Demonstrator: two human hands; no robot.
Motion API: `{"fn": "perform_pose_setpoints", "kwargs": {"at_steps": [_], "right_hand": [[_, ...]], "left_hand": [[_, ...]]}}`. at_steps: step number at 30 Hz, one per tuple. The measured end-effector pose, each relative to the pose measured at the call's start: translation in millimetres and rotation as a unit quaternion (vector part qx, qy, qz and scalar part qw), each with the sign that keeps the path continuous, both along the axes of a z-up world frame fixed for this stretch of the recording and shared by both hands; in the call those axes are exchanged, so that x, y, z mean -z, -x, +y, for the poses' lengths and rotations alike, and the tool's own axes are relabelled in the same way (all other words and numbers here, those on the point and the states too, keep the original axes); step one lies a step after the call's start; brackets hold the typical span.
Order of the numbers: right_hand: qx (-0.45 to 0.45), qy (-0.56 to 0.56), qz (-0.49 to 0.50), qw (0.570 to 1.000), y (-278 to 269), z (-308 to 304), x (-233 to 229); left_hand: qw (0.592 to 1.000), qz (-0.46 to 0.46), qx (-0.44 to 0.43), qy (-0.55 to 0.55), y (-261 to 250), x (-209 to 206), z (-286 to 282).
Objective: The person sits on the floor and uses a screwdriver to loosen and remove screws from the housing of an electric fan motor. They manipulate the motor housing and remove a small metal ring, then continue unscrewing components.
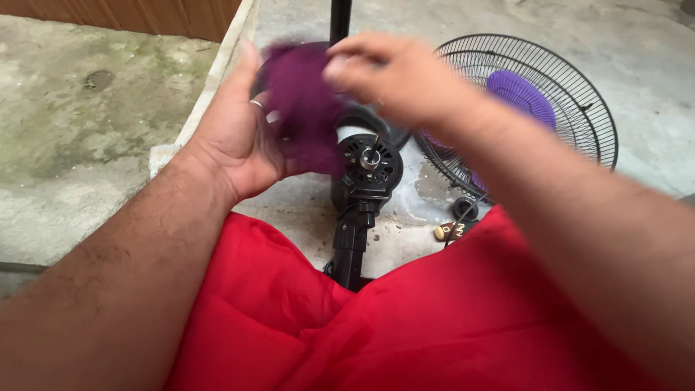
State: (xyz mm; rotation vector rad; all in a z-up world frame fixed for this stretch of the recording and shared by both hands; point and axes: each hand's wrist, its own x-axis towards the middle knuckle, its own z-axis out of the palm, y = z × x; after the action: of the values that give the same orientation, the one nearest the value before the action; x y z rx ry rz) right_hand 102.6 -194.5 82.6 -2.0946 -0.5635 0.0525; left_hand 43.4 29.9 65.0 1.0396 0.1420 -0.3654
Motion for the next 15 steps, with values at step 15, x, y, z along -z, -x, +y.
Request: {"fn": "perform_pose_setpoints", "kwargs": {"at_steps": [15], "right_hand": [[0.062, -0.01, 0.189, 0.98, 41.9, -7.3, 17.2]], "left_hand": [[0.958, -0.07, -0.268, -0.079, -73.6, 25.7, 25.5]]}}
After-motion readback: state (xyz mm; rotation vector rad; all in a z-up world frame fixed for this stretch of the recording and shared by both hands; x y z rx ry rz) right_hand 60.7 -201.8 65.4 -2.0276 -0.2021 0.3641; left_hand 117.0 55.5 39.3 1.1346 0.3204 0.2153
